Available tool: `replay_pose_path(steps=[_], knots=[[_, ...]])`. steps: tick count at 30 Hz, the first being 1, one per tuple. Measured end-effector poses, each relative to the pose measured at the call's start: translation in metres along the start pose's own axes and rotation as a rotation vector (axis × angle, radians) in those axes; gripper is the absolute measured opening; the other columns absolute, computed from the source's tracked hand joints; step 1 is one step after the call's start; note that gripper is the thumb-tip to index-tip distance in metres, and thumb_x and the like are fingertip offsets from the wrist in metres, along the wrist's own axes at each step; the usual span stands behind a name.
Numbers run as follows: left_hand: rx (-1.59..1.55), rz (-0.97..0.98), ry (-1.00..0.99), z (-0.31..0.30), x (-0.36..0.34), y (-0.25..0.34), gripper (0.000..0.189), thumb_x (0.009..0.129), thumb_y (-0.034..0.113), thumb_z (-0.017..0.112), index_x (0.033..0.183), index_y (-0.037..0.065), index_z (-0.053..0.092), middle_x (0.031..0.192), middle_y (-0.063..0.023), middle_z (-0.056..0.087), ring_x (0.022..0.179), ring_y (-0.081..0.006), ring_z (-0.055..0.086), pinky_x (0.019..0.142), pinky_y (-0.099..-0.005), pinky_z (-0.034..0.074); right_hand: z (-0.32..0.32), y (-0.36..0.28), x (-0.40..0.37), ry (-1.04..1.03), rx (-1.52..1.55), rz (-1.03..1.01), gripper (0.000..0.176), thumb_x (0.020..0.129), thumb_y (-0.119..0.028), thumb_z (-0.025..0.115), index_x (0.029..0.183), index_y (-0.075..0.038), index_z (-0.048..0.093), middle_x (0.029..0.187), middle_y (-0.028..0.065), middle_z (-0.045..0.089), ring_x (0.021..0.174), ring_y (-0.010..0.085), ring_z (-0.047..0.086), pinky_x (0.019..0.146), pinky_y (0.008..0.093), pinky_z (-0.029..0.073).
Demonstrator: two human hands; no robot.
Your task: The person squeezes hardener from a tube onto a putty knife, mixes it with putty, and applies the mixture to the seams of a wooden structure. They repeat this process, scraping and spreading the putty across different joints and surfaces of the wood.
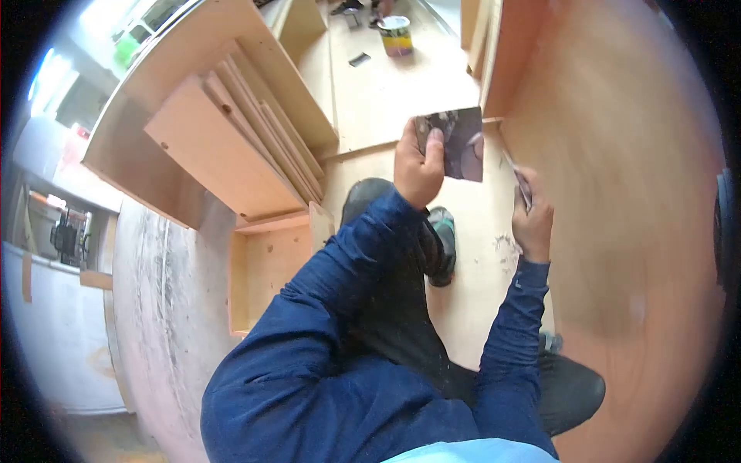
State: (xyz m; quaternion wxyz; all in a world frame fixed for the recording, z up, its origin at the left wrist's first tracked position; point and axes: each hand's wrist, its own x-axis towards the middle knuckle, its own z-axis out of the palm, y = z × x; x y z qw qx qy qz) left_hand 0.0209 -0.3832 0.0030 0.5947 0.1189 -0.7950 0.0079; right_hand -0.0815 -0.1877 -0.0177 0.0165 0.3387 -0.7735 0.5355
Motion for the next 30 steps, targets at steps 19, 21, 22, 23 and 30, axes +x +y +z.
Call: replay_pose_path(steps=[19,21,22,23,30], knots=[[-0.694,-0.348,-0.128,-0.016,0.024,0.035,0.017,0.091,0.004,0.05,0.106,-0.002,0.048,0.071,-0.0166,0.06,0.059,-0.0226,0.059,0.055,-0.0333,0.047,-0.012,-0.074,-0.007,-0.265,-0.11,-0.59,0.037,0.073,0.012,0.055,0.105,-0.004,0.064,0.109,0.0164,0.061,0.107,0.0352,0.057,0.092,0.0411,0.045],[-0.93,-0.692,0.107,-0.032,0.05,0.059,0.017,0.095,0.009,0.048,0.107,-0.003,0.048,0.083,-0.0078,0.061,0.072,-0.0104,0.053,0.063,-0.0268,0.046,-0.009,-0.05,-0.014,-0.245,-0.074,-0.521,0.038,0.074,0.012,0.055,0.107,-0.004,0.064,0.11,0.0171,0.061,0.107,0.0352,0.057,0.092,0.0407,0.045],[-0.928,-0.774,0.127,-0.036,0.06,0.063,0.017,0.096,0.007,0.046,0.109,-0.003,0.048,0.092,-0.0068,0.06,0.08,-0.0103,0.054,0.069,-0.0244,0.046,-0.007,-0.036,-0.014,-0.232,-0.036,-0.464,0.039,0.075,0.012,0.054,0.109,-0.004,0.064,0.111,0.0178,0.061,0.107,0.0351,0.057,0.092,0.0403,0.045],[-1.048,-0.802,0.141,-0.035,0.065,0.064,0.018,0.096,0.007,0.045,0.111,-0.003,0.049,0.094,-0.0072,0.06,0.081,-0.0103,0.054,0.071,-0.0245,0.047,-0.01,-0.03,-0.017,-0.074,-0.088,-0.438,0.039,0.078,0.013,0.052,0.113,-0.002,0.062,0.114,0.0177,0.061,0.106,0.0311,0.059,0.092,0.0372,0.045],[-1.115,-1.366,-0.326,-0.043,0.06,0.089,0.02,0.096,0.004,0.044,0.114,-0.001,0.049,0.097,-0.0075,0.061,0.081,-0.0129,0.058,0.073,-0.0268,0.051,-0.016,-0.054,-0.024,0.403,0.355,-0.36,0.035,0.093,-0.003,0.044,0.127,0.0,0.048,0.118,0.0209,0.058,0.11,0.0301,0.058,0.094,0.0363,0.045]])
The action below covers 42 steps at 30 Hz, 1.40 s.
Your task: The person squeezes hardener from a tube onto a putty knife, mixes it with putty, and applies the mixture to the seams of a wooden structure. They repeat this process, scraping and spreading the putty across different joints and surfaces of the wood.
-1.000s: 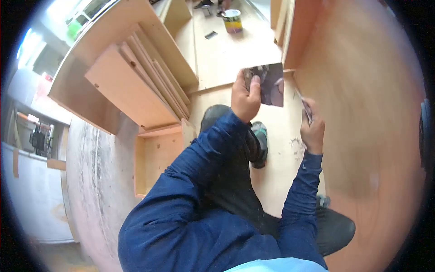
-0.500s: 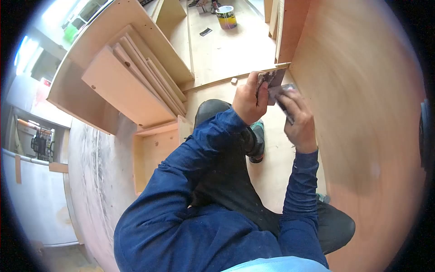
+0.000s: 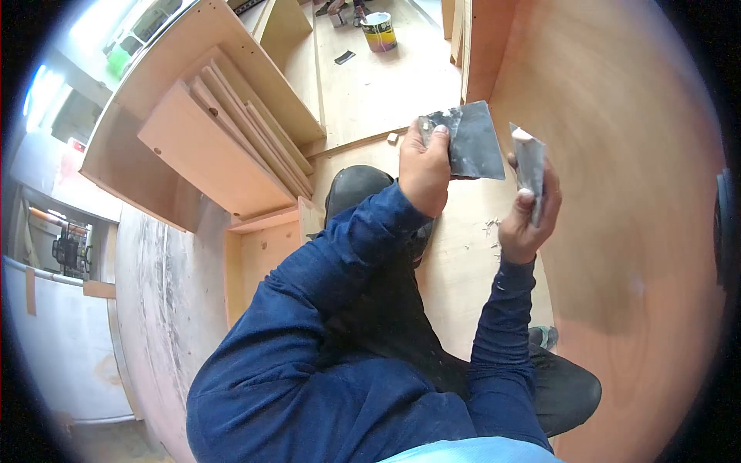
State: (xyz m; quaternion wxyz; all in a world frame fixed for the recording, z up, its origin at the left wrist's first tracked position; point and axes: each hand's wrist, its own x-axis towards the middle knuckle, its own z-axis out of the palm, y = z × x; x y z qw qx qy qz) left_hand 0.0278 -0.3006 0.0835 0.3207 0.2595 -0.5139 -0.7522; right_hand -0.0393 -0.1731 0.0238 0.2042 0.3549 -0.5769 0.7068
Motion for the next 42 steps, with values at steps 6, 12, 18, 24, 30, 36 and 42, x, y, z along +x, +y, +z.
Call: replay_pose_path(steps=[6,12,18,24,30,36,42], knots=[[-0.09,0.139,-0.03,-0.002,-0.003,-0.008,0.018,0.095,0.004,0.044,0.111,-0.003,0.048,0.094,-0.0081,0.061,0.079,-0.0123,0.059,0.068,-0.0262,0.051,0.014,-0.007,0.004,-0.295,-0.206,-0.246,0.044,0.081,0.005,0.051,0.123,-0.005,0.054,0.125,0.0166,0.054,0.119,0.0339,0.05,0.101,0.0403,0.04],[-0.12,0.164,0.016,-0.009,0.005,-0.01,0.018,0.095,0.003,0.044,0.112,-0.003,0.047,0.093,-0.0085,0.061,0.077,-0.0123,0.06,0.066,-0.025,0.053,0.027,-0.001,0.0,-0.299,-0.216,-0.252,0.048,0.076,0.019,0.051,0.118,-0.005,0.057,0.118,0.0166,0.056,0.112,0.0332,0.056,0.093,0.0381,0.048],[-0.14,0.267,-0.032,-0.015,0.03,-0.005,0.02,0.095,0.004,0.046,0.114,-0.001,0.047,0.095,-0.0083,0.06,0.081,-0.0116,0.059,0.07,-0.025,0.051,0.012,0.029,-0.003,-0.295,-0.213,-0.104,0.044,0.08,0.014,0.053,0.12,-0.004,0.057,0.115,0.0155,0.058,0.106,0.0294,0.059,0.089,0.0351,0.048],[0.261,0.689,-0.233,0.017,0.077,0.026,0.02,0.093,0.007,0.049,0.109,-0.006,0.05,0.093,-0.0119,0.062,0.084,-0.0162,0.058,0.074,-0.0278,0.048,-0.03,0.078,-0.004,-0.282,-0.395,0.069,0.036,0.089,0.002,0.05,0.124,-0.002,0.056,0.121,0.0144,0.058,0.11,0.0263,0.057,0.097,0.0345,0.043],[0.187,0.492,-0.151,0.018,0.1,-0.019,0.02,0.093,0.006,0.048,0.108,-0.006,0.05,0.092,-0.0127,0.062,0.083,-0.016,0.059,0.075,-0.0283,0.048,-0.063,0.057,0.026,-0.113,-0.296,0.244,0.032,0.092,-0.007,0.051,0.123,0.003,0.054,0.115,0.0166,0.06,0.105,0.0262,0.058,0.09,0.0333,0.045],[0.097,0.409,-0.29,0.014,0.098,-0.013,0.019,0.095,0.006,0.047,0.111,-0.004,0.049,0.093,-0.0079,0.062,0.083,-0.0111,0.058,0.073,-0.0253,0.049,-0.059,0.064,0.024,0.076,0.217,0.298,0.048,0.1,-0.032,0.042,0.131,0.005,0.046,0.127,0.0153,0.053,0.117,0.0263,0.05,0.098,0.035,0.041],[0.168,0.465,-0.243,0.014,0.094,-0.011,0.017,0.096,0.005,0.046,0.11,-0.004,0.048,0.096,-0.008,0.063,0.084,-0.0107,0.058,0.074,-0.0245,0.049,-0.052,0.063,0.023,0.007,0.239,0.312,0.05,0.098,-0.032,0.042,0.127,0.008,0.046,0.118,0.0162,0.055,0.108,0.0276,0.056,0.091,0.0398,0.049]])
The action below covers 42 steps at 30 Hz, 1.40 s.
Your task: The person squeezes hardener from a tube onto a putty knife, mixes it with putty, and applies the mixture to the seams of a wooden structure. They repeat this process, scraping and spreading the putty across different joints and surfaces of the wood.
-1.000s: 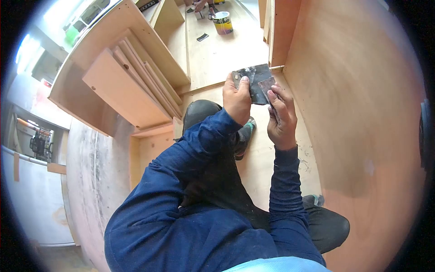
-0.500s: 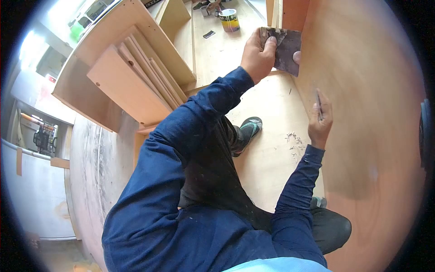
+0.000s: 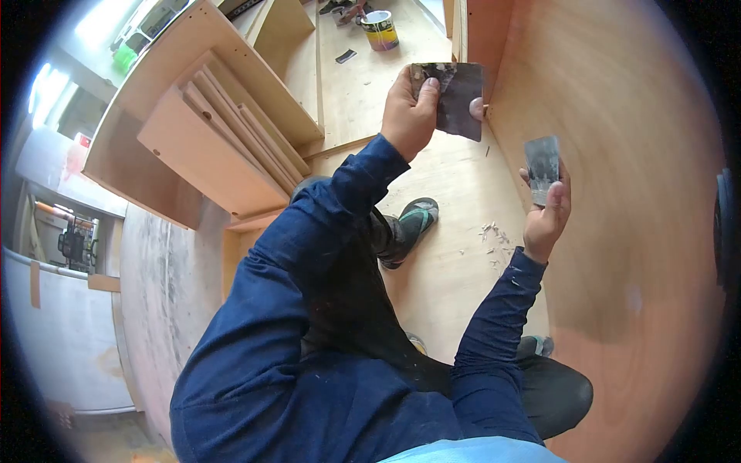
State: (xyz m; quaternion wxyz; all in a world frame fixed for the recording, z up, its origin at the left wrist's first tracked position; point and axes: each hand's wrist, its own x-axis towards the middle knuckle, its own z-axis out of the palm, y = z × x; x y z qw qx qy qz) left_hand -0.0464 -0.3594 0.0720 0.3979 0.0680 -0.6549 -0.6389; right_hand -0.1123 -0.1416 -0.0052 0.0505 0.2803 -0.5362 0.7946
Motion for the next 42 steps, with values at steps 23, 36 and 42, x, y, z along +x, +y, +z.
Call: replay_pose_path(steps=[23,36,42], knots=[[0.113,0.061,0.002,-0.024,-0.006,0.004,0.02,0.095,0.006,0.048,0.111,-0.005,0.048,0.096,-0.0086,0.062,0.086,-0.0111,0.058,0.076,-0.025,0.048,0.012,-0.017,0.004,-0.212,-0.215,-0.132,0.038,0.098,-0.02,0.041,0.125,0.004,0.053,0.125,0.0133,0.053,0.112,0.0221,0.052,0.094,0.0344,0.045],[0.107,0.056,-0.02,-0.022,-0.005,-0.007,0.022,0.095,0.006,0.048,0.114,-0.006,0.047,0.098,-0.0091,0.063,0.086,-0.0116,0.058,0.078,-0.0247,0.047,0.018,-0.026,0.006,-0.301,-0.541,-0.272,0.029,0.09,-0.007,0.051,0.116,0.002,0.062,0.118,0.0149,0.058,0.109,0.0255,0.055,0.094,0.0308,0.041],[0.368,0.202,-0.058,-0.017,-0.011,-0.007,0.019,0.094,0.008,0.049,0.109,-0.004,0.049,0.095,-0.0117,0.063,0.083,-0.0125,0.058,0.072,-0.0263,0.048,0.048,-0.039,0.007,-0.348,-0.708,-0.427,0.032,0.084,-0.009,0.063,0.116,-0.005,0.063,0.113,0.0165,0.058,0.103,0.0325,0.056,0.089,0.0411,0.045]])
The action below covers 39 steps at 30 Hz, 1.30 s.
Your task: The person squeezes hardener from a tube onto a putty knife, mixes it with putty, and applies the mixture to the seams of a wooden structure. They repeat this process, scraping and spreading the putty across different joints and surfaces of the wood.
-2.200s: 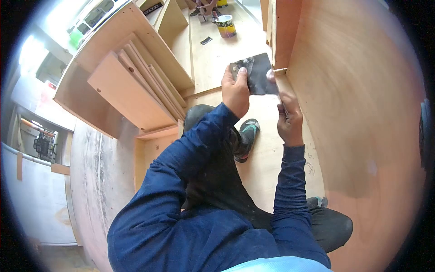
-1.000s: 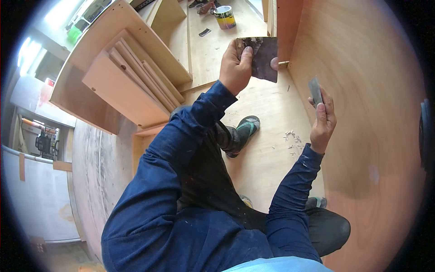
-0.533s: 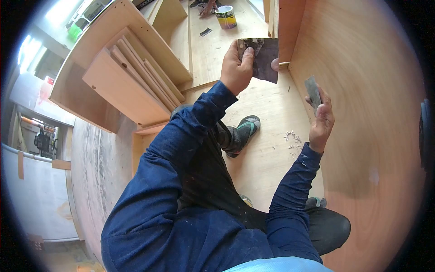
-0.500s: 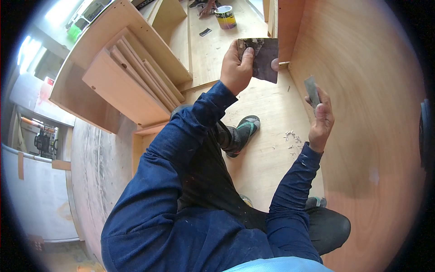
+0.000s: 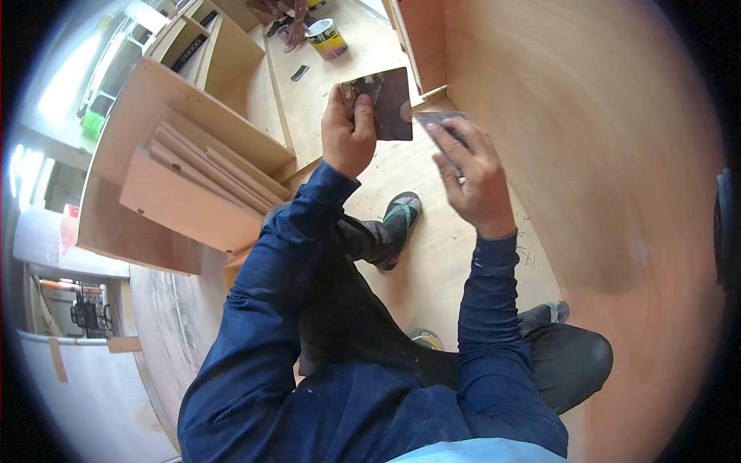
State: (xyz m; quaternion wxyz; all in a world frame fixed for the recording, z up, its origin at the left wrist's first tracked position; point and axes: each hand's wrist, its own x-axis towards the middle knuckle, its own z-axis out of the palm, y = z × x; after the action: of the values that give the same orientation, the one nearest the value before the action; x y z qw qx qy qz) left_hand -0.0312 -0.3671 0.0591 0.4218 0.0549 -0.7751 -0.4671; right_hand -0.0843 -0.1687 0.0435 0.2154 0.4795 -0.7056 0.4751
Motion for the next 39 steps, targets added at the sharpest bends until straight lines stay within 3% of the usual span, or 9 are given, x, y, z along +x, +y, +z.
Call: replay_pose_path(steps=[6,7,11,15,17,18,19,20,39], knots=[[0.615,0.597,-0.012,-0.024,-0.001,-0.033,0.021,0.092,0.01,0.056,0.11,-0.001,0.055,0.097,-0.0149,0.063,0.091,-0.0185,0.06,0.079,-0.0327,0.05,0.055,0.01,-0.018,0.066,0.073,-0.048,0.033,0.078,0.0,0.061,0.11,-0.007,0.065,0.109,0.0145,0.061,0.103,0.0332,0.058,0.092,0.0396,0.047],[0.258,0.17,0.051,-0.028,0.005,-0.036,0.022,0.092,0.009,0.055,0.113,0.0,0.055,0.1,-0.0143,0.062,0.094,-0.0236,0.061,0.081,-0.0355,0.051,0.061,0.013,-0.026,-0.014,0.239,0.006,0.032,0.079,0.0,0.061,0.111,-0.006,0.065,0.11,0.0142,0.061,0.104,0.0308,0.058,0.091,0.0383,0.047],[-0.234,-0.076,0.181,-0.016,0.031,-0.001,0.023,0.092,0.008,0.053,0.113,-0.001,0.054,0.106,-0.0135,0.061,0.096,-0.0246,0.061,0.082,-0.0338,0.052,0.112,0.062,-0.086,-0.03,1.09,0.729,0.036,0.091,-0.002,0.051,0.127,-0.005,0.054,0.114,0.0107,0.062,0.102,0.0212,0.061,0.089,0.0353,0.051],[-0.203,-0.189,0.129,-0.008,0.02,0.008,0.024,0.093,0.01,0.053,0.114,-0.001,0.054,0.106,-0.0136,0.062,0.094,-0.0231,0.062,0.081,-0.0337,0.053,0.148,0.132,-0.167,0.79,1.889,0.977,0.04,0.089,-0.006,0.048,0.128,0.001,0.042,0.116,0.0202,0.057,0.104,0.0364,0.059,0.092,0.0588,0.047],[-0.191,-0.223,0.111,-0.008,0.017,0.012,0.024,0.093,0.01,0.053,0.114,-0.001,0.054,0.106,-0.0136,0.062,0.094,-0.0227,0.062,0.081,-0.0337,0.053,0.161,0.162,-0.214,1.111,1.829,1.056,0.036,0.088,-0.011,0.05,0.122,-0.001,0.046,0.115,0.0181,0.057,0.105,0.0354,0.057,0.09,0.0564,0.047],[-0.209,-0.215,0.078,-0.008,0.017,0.014,0.025,0.093,0.01,0.054,0.115,-0.001,0.053,0.106,-0.0131,0.062,0.094,-0.0221,0.062,0.081,-0.0331,0.053,0.247,0.221,-0.274,1.087,0.766,1.16,0.032,0.088,-0.014,0.05,0.119,-0.005,0.049,0.115,0.0155,0.058,0.103,0.0328,0.057,0.088,0.0528,0.046],[-0.226,-0.207,0.05,-0.009,0.014,0.016,0.025,0.093,0.011,0.054,0.115,-0.001,0.053,0.106,-0.0127,0.063,0.094,-0.0215,0.063,0.081,-0.0324,0.053,0.213,0.22,-0.291,0.929,0.789,1.154,0.031,0.088,-0.016,0.05,0.118,-0.008,0.05,0.114,0.013,0.058,0.104,0.0308,0.056,0.089,0.0503,0.044],[-0.226,-0.213,0.056,-0.008,0.012,0.014,0.025,0.093,0.011,0.054,0.115,-0.001,0.053,0.106,-0.0127,0.063,0.094,-0.0215,0.063,0.081,-0.0324,0.053,0.162,0.196,-0.258,1.504,1.659,1.162,0.03,0.09,-0.016,0.05,0.118,-0.008,0.05,0.115,0.0123,0.058,0.105,0.031,0.055,0.09,0.0494,0.044],[-0.287,-0.432,-0.087,0.038,0.004,-0.005,0.029,0.092,0.012,0.056,0.119,0.003,0.053,0.108,-0.0105,0.062,0.096,-0.0214,0.063,0.077,-0.0316,0.056,0.129,0.248,-0.269,1.83,1.197,1.152,0.033,0.085,-0.002,0.051,0.117,-0.008,0.049,0.117,0.009,0.054,0.107,0.0271,0.053,0.09,0.0472,0.044]])
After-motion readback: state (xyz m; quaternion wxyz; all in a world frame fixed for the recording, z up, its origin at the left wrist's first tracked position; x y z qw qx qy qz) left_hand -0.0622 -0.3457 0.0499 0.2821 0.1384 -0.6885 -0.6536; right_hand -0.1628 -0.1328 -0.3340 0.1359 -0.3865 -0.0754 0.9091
